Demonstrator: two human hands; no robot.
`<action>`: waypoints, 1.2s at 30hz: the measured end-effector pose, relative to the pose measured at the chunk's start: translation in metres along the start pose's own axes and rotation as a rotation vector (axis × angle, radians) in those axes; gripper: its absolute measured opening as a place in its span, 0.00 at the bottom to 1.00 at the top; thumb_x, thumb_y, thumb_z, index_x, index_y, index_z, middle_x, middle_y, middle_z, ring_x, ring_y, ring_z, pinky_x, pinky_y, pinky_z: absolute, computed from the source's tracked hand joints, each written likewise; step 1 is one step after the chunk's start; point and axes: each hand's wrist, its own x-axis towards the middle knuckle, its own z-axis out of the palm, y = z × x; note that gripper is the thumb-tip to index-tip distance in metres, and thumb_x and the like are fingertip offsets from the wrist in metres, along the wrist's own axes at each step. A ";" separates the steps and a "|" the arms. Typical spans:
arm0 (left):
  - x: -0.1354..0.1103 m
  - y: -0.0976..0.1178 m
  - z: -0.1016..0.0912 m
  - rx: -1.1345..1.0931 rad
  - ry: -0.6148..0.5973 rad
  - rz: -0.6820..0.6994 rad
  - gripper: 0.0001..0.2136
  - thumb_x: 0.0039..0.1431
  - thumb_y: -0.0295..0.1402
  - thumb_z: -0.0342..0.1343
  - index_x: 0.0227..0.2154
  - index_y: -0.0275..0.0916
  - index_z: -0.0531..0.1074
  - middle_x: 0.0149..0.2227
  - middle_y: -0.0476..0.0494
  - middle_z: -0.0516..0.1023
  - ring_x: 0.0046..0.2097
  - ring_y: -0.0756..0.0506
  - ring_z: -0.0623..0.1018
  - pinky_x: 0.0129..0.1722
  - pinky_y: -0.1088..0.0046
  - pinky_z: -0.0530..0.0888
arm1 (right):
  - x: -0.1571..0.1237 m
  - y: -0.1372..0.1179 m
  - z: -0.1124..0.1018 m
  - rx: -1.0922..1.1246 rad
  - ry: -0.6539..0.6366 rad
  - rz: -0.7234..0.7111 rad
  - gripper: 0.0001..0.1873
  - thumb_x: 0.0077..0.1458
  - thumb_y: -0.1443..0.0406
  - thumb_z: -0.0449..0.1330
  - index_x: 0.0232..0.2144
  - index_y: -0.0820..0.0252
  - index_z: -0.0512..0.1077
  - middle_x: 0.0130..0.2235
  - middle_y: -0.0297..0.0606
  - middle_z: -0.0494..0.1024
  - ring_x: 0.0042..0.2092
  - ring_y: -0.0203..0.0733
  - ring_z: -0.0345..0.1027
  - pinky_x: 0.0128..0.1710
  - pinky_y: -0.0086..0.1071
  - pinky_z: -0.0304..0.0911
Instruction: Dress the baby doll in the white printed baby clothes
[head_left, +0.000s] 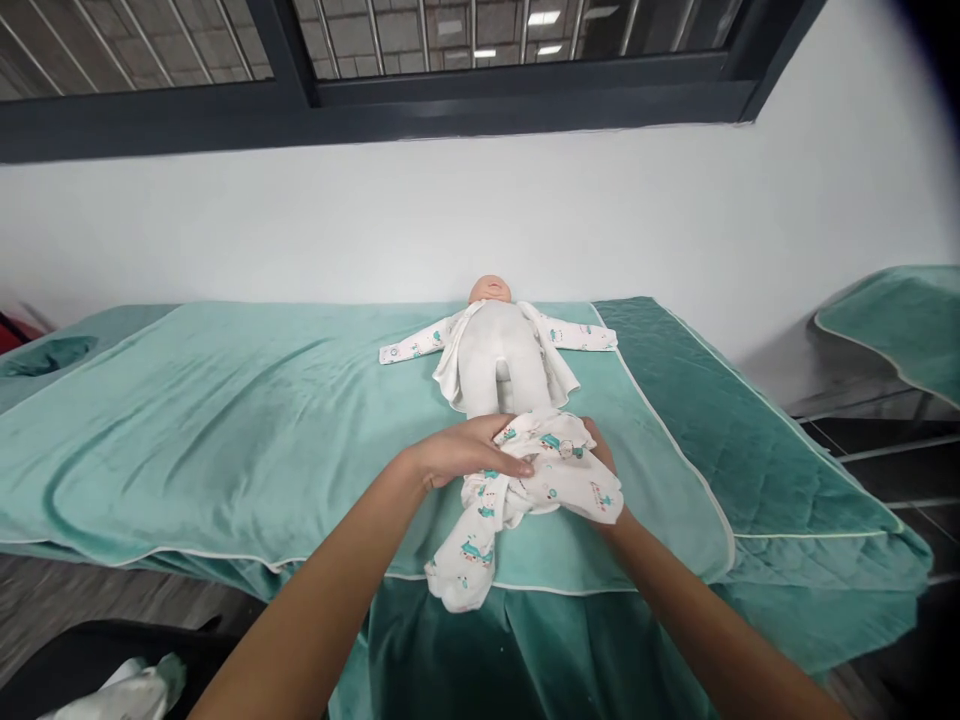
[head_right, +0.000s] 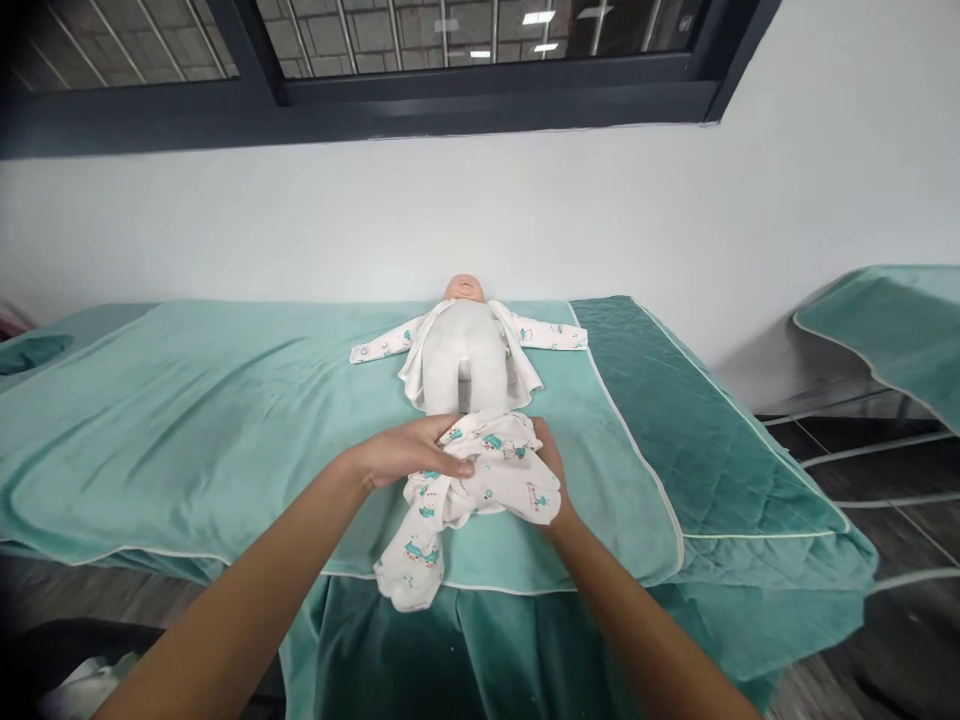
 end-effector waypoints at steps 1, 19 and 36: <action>0.002 0.003 -0.006 0.032 0.033 0.016 0.28 0.46 0.34 0.68 0.53 0.41 0.72 0.52 0.41 0.78 0.55 0.39 0.76 0.51 0.64 0.73 | 0.004 0.002 0.002 0.009 0.102 -0.051 0.13 0.46 0.55 0.63 0.32 0.50 0.63 0.37 0.42 0.73 0.46 0.57 0.65 0.49 0.49 0.62; 0.051 -0.038 -0.027 0.587 0.945 0.411 0.13 0.58 0.35 0.58 0.46 0.41 0.71 0.48 0.42 0.77 0.50 0.42 0.75 0.50 0.67 0.69 | 0.069 0.006 0.002 -0.263 0.485 -0.221 0.16 0.51 0.59 0.59 0.42 0.58 0.72 0.43 0.42 0.77 0.44 0.46 0.70 0.46 0.42 0.64; -0.017 -0.101 0.003 0.026 1.179 0.428 0.11 0.66 0.41 0.52 0.43 0.41 0.74 0.40 0.45 0.79 0.43 0.47 0.77 0.45 0.69 0.70 | 0.048 0.017 0.002 -0.179 0.407 -0.367 0.25 0.52 0.58 0.64 0.53 0.53 0.72 0.54 0.42 0.75 0.56 0.51 0.68 0.59 0.48 0.60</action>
